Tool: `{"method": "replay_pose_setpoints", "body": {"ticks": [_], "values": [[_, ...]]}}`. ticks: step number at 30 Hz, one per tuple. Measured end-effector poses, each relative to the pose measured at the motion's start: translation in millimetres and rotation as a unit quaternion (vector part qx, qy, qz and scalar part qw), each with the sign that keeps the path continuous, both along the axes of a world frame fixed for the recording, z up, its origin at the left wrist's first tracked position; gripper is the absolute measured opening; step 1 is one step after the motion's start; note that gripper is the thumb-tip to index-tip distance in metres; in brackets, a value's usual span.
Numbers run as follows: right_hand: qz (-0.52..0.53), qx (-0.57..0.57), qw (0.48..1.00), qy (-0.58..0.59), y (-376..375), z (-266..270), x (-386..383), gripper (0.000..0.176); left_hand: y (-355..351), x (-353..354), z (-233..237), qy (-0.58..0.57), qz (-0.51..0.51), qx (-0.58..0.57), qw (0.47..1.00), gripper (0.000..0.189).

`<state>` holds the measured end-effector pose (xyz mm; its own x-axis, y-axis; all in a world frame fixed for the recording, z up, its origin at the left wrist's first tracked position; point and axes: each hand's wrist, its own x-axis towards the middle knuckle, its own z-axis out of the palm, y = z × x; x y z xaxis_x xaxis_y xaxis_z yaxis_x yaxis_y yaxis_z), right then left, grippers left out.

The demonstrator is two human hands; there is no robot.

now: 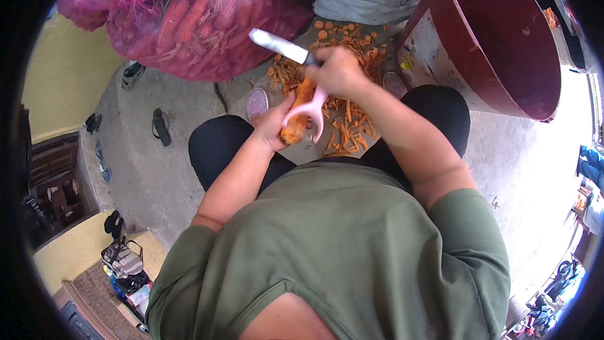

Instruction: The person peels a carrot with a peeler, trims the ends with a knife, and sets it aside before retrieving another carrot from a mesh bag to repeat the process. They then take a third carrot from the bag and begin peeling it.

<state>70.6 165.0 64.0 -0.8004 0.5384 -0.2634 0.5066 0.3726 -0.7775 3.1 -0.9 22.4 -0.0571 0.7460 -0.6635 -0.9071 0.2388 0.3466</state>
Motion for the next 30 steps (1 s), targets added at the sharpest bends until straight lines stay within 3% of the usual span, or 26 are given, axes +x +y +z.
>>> {"method": "replay_pose_setpoints", "body": {"ticks": [3,7,8,10,12,14,16,18,20,22,26,28,30], "values": [[0.017,0.02,1.0,0.01,-4,-2,-2,0.026,-2,3,0,0.033,-0.031,0.011,0.999,0.036],[-0.235,0.085,0.966,-0.062,73,-37,-1,0.033,-8,3,-6,0.038,-0.064,-0.004,0.997,0.04],[-0.239,0.063,0.965,-0.084,98,-57,2,0.035,-9,2,-6,0.023,-0.059,0.005,0.998,0.041],[-0.226,0.075,0.969,-0.072,90,-46,-1,0.033,-10,0,-4,0.028,-0.044,-0.016,0.999,0.041],[-0.127,-0.028,0.991,-0.019,53,-37,-4,0.033,-7,-2,-5,0.028,-0.031,-0.014,0.999,0.042],[0.006,-0.009,0.999,-0.036,12,-3,-1,0.033,-5,-2,-12,0.023,-0.024,0.002,0.999,0.042],[0.053,-0.003,0.998,0.018,-4,-6,0,0.033,-3,-1,-10,0.024,-0.046,-0.014,0.999,0.045],[-0.045,0.01,0.998,-0.036,12,-24,-6,0.033,-4,0,2,0.072,-0.105,-0.035,0.991,0.046],[-0.106,-0.012,0.992,-0.068,49,-41,-7,0.034,-3,1,8,0.015,-0.096,0.005,0.995,0.042],[-0.193,0.052,0.978,-0.05,71,-50,-7,0.034,-5,-3,4,-0.031,-0.096,0.066,0.993,0.04],[-0.179,-0.03,0.983,-0.03,86,-74,-8,0.034,-8,-6,9,0.056,-0.119,0.039,0.991,0.04],[-0.124,-0.011,0.988,-0.087,62,-45,-6,0.038,-7,-6,7,0.083,-0.134,0.052,0.986,0.042],[-0.221,-0.018,0.971,-0.088,77,-69,-4,0.036,-6,-5,13,0.082,-0.118,0.043,0.989,0.04]]}}
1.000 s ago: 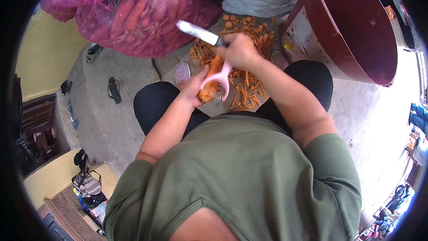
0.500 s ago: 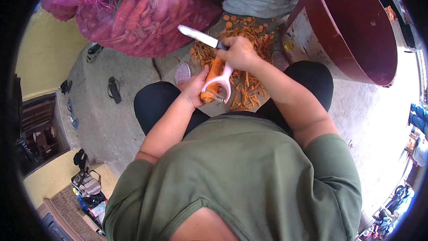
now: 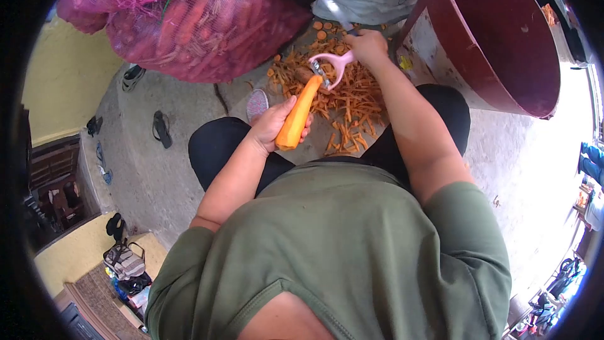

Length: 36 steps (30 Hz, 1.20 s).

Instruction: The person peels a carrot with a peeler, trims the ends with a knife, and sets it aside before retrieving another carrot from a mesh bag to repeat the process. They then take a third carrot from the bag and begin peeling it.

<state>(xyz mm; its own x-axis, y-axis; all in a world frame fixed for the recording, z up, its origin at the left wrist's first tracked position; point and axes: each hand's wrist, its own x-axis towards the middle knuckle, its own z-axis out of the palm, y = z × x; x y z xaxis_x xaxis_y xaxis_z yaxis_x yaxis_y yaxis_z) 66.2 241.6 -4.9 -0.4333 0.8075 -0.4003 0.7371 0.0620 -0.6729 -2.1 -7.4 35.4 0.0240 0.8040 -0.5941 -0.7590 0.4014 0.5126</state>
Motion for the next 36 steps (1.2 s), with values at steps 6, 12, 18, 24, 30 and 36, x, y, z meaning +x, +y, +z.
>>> {"method": "replay_pose_setpoints", "body": {"ticks": [6,12,18,24,30,36], "values": [[0.146,-0.379,0.898,0.168,-29,34,18,0.021,2,-12,-3,0.194,0.033,0.026,0.98,0.026],[0.291,-0.435,0.851,0.055,-77,20,35,0.034,8,-17,-18,0.468,-0.007,-0.067,0.881,0.027],[0.205,-0.453,0.863,0.089,-74,37,38,0.034,4,-20,-31,0.632,-0.042,-0.081,0.77,0.033],[0.169,-0.472,0.858,0.116,-76,18,38,0.032,6,-14,-10,0.697,-0.079,-0.135,0.699,0.034],[0.134,-0.448,0.88,0.079,-72,-8,32,0.031,10,0,-8,0.754,-0.097,-0.083,0.645,0.026],[0.008,-0.443,0.893,0.08,-43,-44,40,0.029,9,-36,-10,0.353,0.169,-0.132,0.911,0.022]]}}
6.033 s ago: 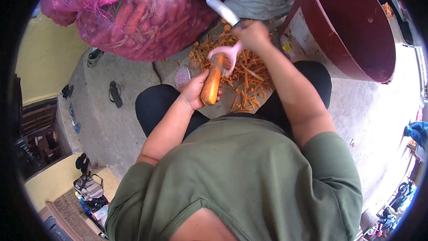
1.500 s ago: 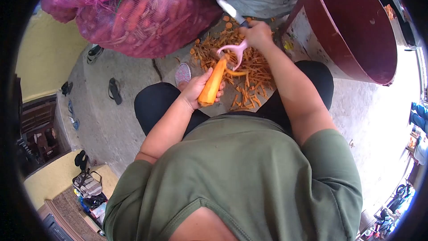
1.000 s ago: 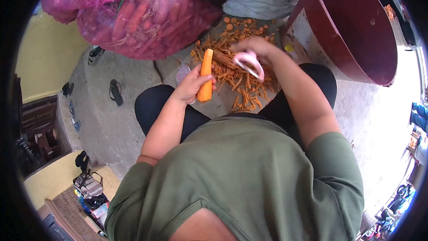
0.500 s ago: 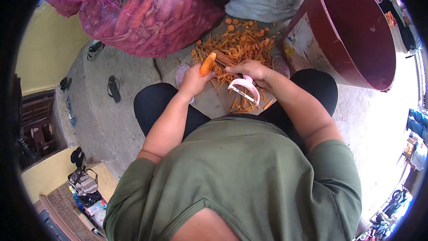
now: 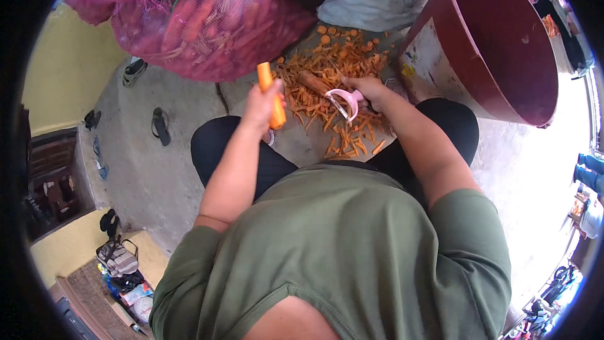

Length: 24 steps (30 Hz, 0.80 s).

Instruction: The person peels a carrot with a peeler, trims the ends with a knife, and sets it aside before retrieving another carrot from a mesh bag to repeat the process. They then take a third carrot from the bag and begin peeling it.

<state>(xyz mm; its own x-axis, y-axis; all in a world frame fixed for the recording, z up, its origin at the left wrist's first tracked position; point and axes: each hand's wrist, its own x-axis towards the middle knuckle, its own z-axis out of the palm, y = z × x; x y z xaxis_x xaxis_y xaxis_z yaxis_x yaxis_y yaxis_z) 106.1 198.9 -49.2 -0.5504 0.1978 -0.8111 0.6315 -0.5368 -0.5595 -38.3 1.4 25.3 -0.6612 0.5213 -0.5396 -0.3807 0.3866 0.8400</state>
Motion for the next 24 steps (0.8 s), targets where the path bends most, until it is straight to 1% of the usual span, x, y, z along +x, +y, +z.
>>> {"method": "replay_pose_setpoints", "body": {"ticks": [1,2,4,5,6,8,9,12,13,14,15,16,17,18,20,21,22,23,24], "values": [[-0.003,-0.067,0.997,0.028,2,6,3,0.025,-7,-9,-1,-0.118,0.062,0.035,0.99,0.024],[-0.013,-0.067,0.996,0.055,-1,11,3,0.022,-9,-7,-4,-0.158,0.06,0.074,0.983,0.025],[-0.041,-0.064,0.991,0.11,-14,39,-3,0.019,-5,0,-7,-0.236,0.047,0.152,0.959,0.026],[-0.042,-0.014,0.99,0.133,-20,46,-7,0.016,0,4,-6,-0.27,0.043,0.164,0.948,0.026],[-0.02,0.021,0.99,0.142,-21,42,-10,0.017,5,7,-8,-0.287,0.052,0.164,0.942,0.026],[-0.01,0.067,0.986,0.155,-29,62,-18,0.017,10,14,-14,-0.317,0.074,0.161,0.932,0.027],[-0.008,0.055,0.984,0.171,-28,62,-21,0.02,12,15,-16,-0.309,0.058,0.146,0.938,0.027],[0.071,0.016,0.987,0.143,-34,72,-25,0.026,20,23,-16,-0.264,0.089,0.223,0.934,0.028],[0.082,0.014,0.988,0.129,-40,73,-25,0.032,23,23,-15,-0.239,0.107,0.262,0.929,0.028],[0.07,-0.021,0.993,0.092,-45,58,-26,0.036,24,24,-13,-0.213,0.124,0.302,0.921,0.028],[0.039,-0.111,0.988,0.096,-51,59,-25,0.037,25,24,-11,-0.188,0.142,0.339,0.911,0.028],[0.008,-0.201,0.974,0.099,-56,61,-23,0.038,25,23,-11,-0.184,0.131,0.353,0.908,0.028],[0.019,-0.301,0.946,0.116,-52,65,-20,0.038,24,21,-11,-0.181,0.119,0.365,0.905,0.028],[0.003,-0.276,0.952,0.13,-50,67,-20,0.036,23,20,-5,-0.179,0.107,0.378,0.902,0.028],[-0.029,-0.225,0.961,0.157,-42,69,-22,0.033,15,19,9,-0.187,0.074,0.337,0.92,0.023],[-0.032,-0.207,0.967,0.146,-35,73,-22,0.03,10,16,16,-0.189,0.053,0.317,0.928,0.022],[-0.055,-0.238,0.955,0.168,-28,63,-23,0.03,7,13,19,-0.191,0.031,0.297,0.935,0.02],[-0.074,-0.232,0.954,0.175,-24,62,-22,0.028,6,12,18,-0.219,0.056,0.296,0.928,0.018],[-0.093,-0.225,0.953,0.181,-21,71,-21,0.027,5,11,14,-0.214,0.082,0.277,0.933,0.019]]}}
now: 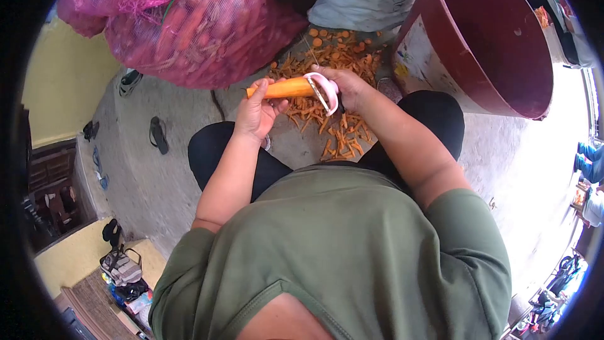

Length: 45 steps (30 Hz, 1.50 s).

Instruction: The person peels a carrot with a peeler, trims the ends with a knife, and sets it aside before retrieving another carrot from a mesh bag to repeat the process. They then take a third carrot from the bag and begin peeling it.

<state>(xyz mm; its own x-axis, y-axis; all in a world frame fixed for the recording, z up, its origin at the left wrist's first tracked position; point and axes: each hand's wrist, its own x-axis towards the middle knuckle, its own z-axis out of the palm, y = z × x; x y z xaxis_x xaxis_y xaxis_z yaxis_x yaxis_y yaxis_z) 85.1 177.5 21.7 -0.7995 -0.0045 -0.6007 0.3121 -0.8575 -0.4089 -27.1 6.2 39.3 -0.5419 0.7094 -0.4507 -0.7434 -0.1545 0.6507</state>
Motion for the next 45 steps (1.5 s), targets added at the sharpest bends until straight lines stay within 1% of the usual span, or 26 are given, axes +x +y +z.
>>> {"method": "replay_pose_setpoints", "body": {"ticks": [1,5,8,10,12,13,16,17,20,21,23,24,25,26,27,28,30,33,34,36,37,38,39,40,43,45], "values": [[0.004,-0.012,1.0,-0.007,3,2,0,0.022,-2,0,-6,-0.003,0.021,-0.025,0.999,0.02],[0.021,-0.043,0.997,0.067,13,-25,6,0.02,-3,-2,-16,-0.037,0.087,-0.115,0.989,0.032],[0.039,0.064,0.996,0.047,-14,7,13,0.022,-7,-8,-12,-0.022,0.105,-0.236,0.966,0.038],[0.045,0.101,0.993,0.044,-31,11,16,0.025,-8,-10,-13,-0.018,0.117,-0.222,0.968,0.04],[0.088,0.131,0.987,0.031,-41,12,25,0.024,-8,-11,-13,-0.021,0.13,-0.201,0.971,0.039],[0.085,0.132,0.988,0.001,-46,15,28,0.023,-6,-11,-12,-0.026,0.137,-0.189,0.972,0.038],[0.047,0.158,0.986,-0.024,-52,4,33,0.016,-5,-11,-13,-0.026,0.147,-0.159,0.976,0.032],[0.058,0.156,0.986,-0.023,-53,3,36,0.014,-6,-12,-14,-0.023,0.149,-0.152,0.977,0.031],[0.111,0.176,0.975,-0.076,-60,16,46,0.015,-8,-14,-19,-0.019,0.138,-0.11,0.984,0.023],[0.135,0.148,0.975,-0.101,-60,22,49,0.019,-8,-14,-20,-0.029,0.123,-0.094,0.987,0.022],[0.126,0.11,0.982,-0.087,-52,2,49,0.023,-9,-14,-23,-0.049,0.091,-0.062,0.993,0.021],[0.121,0.09,0.985,-0.08,-46,-6,47,0.025,-8,-12,-22,-0.066,0.041,-0.035,0.996,0.022],[0.117,0.152,0.976,-0.107,-39,1,41,0.028,-9,-11,-19,-0.081,-0.008,-0.008,0.997,0.023],[0.113,0.159,0.975,-0.108,-30,11,34,0.029,-9,-9,-15,-0.096,-0.057,0.019,0.993,0.025],[0.087,0.132,0.987,-0.041,-23,11,28,0.029,-6,-3,-5,-0.069,-0.103,0.034,0.992,0.031],[0.073,0.146,0.986,-0.03,-17,13,25,0.029,-5,1,-2,-0.038,-0.129,0.034,0.99,0.028],[0.105,0.224,0.969,-0.006,-12,18,20,0.03,-1,6,2,0.024,-0.179,0.036,0.983,0.022],[0.158,0.284,0.946,0.014,-14,13,20,0.032,4,7,-6,0.053,-0.141,0.002,0.989,0.03],[0.169,0.289,0.942,0.012,-14,14,20,0.033,5,5,-11,0.062,-0.126,-0.014,0.99,0.033],[0.19,0.3,0.935,0.007,-13,19,19,0.035,7,3,-23,0.204,-0.119,-0.056,0.97,0.033],[0.21,0.335,0.918,0.018,-13,21,19,0.036,7,3,-27,0.273,-0.114,-0.077,0.952,0.033],[0.229,0.369,0.9,0.03,-13,22,19,0.037,6,4,-29,0.246,-0.103,-0.08,0.961,0.032],[0.247,0.403,0.88,0.042,-13,23,20,0.037,8,9,-17,0.219,-0.091,-0.084,0.968,0.03],[0.253,0.408,0.876,0.043,-14,25,20,0.038,9,11,-9,0.191,-0.08,-0.088,0.974,0.029],[0.266,0.434,0.86,0.038,-17,28,20,0.041,10,11,-6,0.266,-0.095,-0.208,0.937,0.034],[0.268,0.464,0.844,0.03,-16,27,19,0.041,8,8,-20,0.34,-0.097,-0.223,0.908,0.035]]}}
